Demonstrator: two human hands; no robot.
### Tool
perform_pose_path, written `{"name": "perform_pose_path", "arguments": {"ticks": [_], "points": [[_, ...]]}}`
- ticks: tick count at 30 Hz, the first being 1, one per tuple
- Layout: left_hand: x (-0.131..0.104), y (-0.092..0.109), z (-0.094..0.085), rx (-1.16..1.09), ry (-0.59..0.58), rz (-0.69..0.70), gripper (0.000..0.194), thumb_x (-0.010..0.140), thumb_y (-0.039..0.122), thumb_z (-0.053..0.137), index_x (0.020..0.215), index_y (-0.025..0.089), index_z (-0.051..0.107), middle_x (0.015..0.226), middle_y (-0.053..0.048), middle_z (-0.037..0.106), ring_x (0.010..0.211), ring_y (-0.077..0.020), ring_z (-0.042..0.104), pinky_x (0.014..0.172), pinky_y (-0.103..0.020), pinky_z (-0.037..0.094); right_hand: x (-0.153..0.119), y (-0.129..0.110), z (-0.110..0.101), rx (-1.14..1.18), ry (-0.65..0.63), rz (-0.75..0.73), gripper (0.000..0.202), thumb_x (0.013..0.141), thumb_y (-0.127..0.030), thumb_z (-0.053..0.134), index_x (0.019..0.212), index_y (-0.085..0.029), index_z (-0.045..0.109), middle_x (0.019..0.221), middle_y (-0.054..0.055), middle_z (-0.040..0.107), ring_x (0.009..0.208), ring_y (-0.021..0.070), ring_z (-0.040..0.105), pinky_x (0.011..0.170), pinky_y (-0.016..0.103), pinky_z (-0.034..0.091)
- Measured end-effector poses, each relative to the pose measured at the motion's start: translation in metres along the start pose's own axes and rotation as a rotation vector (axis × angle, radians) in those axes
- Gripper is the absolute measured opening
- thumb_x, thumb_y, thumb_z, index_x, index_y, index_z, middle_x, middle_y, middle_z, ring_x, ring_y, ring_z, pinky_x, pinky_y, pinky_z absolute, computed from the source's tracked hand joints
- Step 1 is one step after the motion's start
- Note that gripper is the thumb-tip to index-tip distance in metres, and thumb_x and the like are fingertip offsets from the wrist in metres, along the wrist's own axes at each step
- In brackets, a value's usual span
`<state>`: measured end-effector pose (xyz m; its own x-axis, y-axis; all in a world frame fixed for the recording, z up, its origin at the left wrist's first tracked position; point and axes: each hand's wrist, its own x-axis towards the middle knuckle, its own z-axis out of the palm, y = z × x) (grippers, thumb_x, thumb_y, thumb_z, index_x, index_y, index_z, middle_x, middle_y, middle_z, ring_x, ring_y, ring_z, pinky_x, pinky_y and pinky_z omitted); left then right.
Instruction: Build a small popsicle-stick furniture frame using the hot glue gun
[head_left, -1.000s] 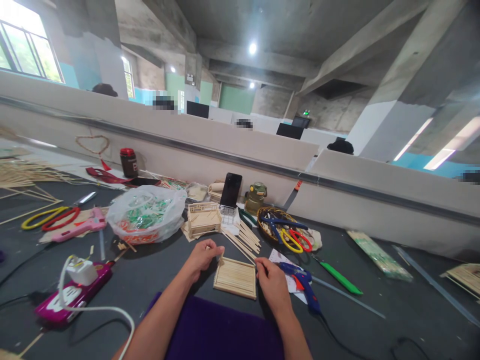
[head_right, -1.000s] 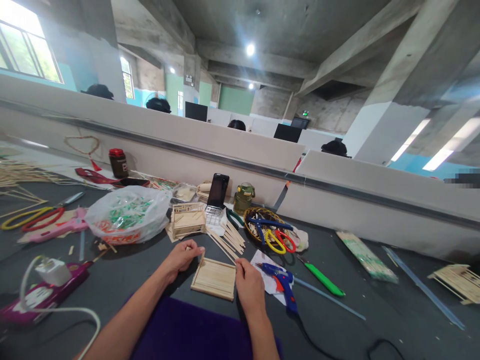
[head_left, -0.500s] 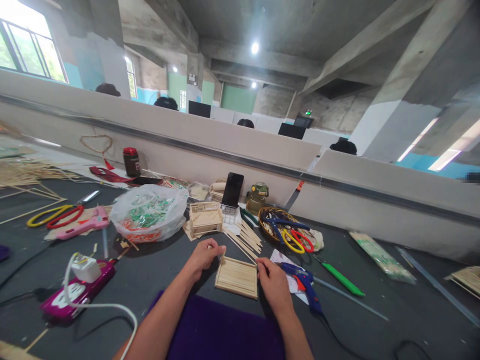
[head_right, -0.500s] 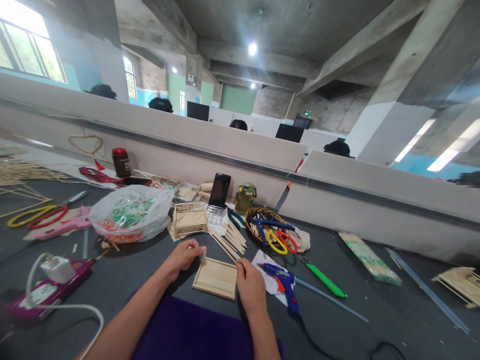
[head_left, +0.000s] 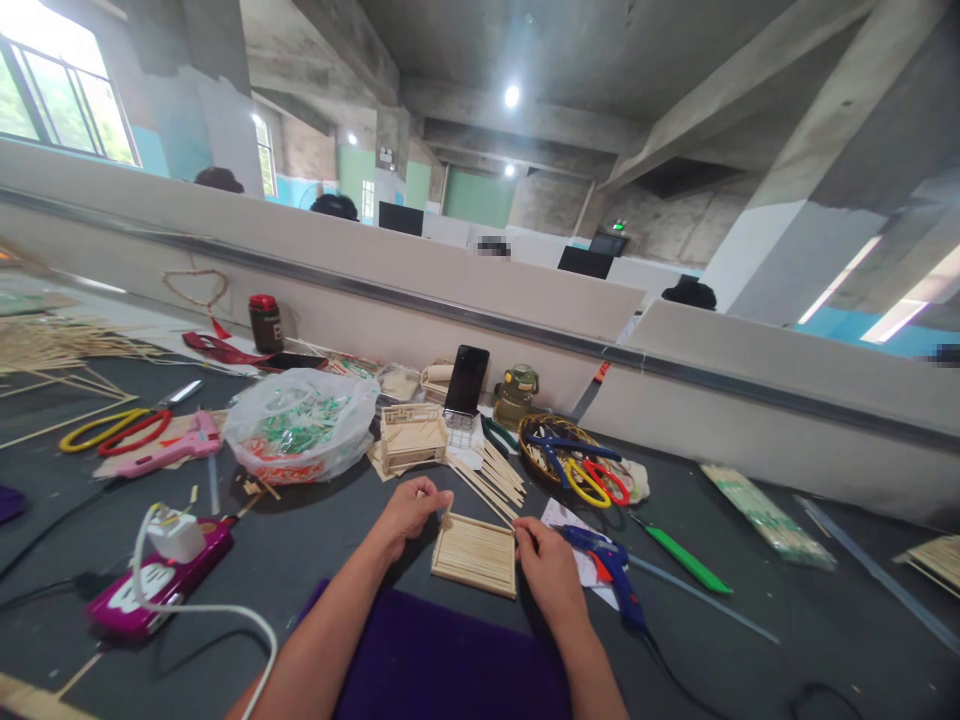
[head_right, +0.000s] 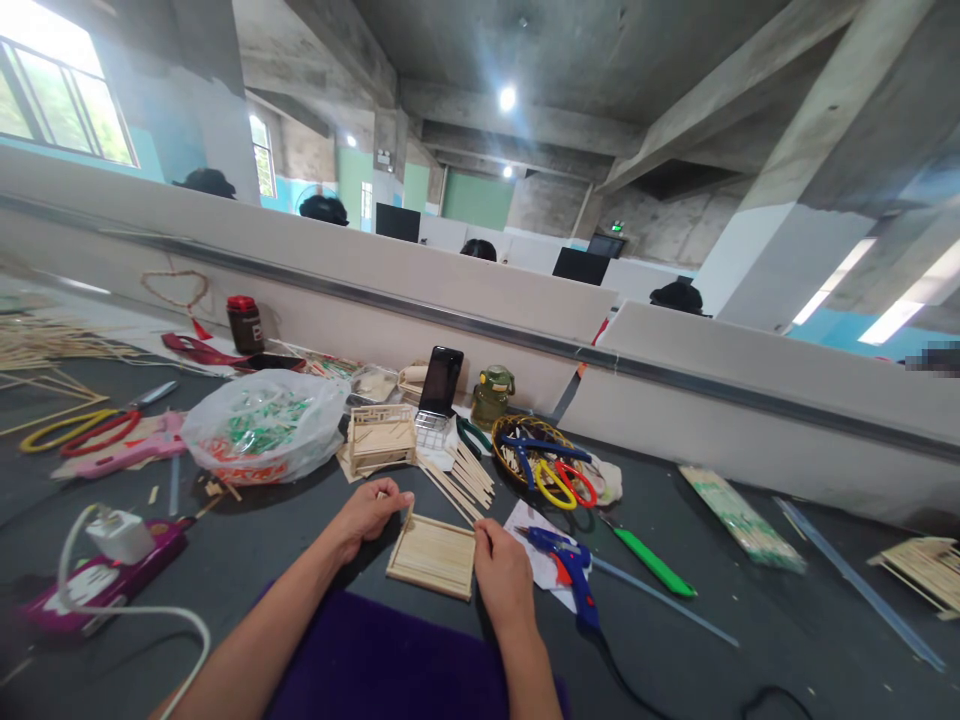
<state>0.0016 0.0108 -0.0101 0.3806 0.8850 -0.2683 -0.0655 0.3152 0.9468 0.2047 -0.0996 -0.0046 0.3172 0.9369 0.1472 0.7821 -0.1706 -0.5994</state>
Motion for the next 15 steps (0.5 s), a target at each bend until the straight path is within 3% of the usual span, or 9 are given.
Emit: {"name": "perform_pose_path", "arguments": {"ticks": [15], "points": [[0.0002, -0.0004, -0.0005, -0.005, -0.018, 0.004, 0.048, 0.055, 0.049, 0.076, 0.064, 0.021, 0.038, 0.034, 0.015, 0.026, 0.032, -0.0018, 0.012, 0.037, -0.018, 0.003, 0.0001, -0.0016, 0.0000, -0.012, -0.022, 0.010, 0.034, 0.087, -0.031, 0.036, 0.093, -0.023, 0.068, 0.081, 0.003, 0.071, 0.075, 0.0193, 0.064, 0.064, 0.025, 0.042]]}}
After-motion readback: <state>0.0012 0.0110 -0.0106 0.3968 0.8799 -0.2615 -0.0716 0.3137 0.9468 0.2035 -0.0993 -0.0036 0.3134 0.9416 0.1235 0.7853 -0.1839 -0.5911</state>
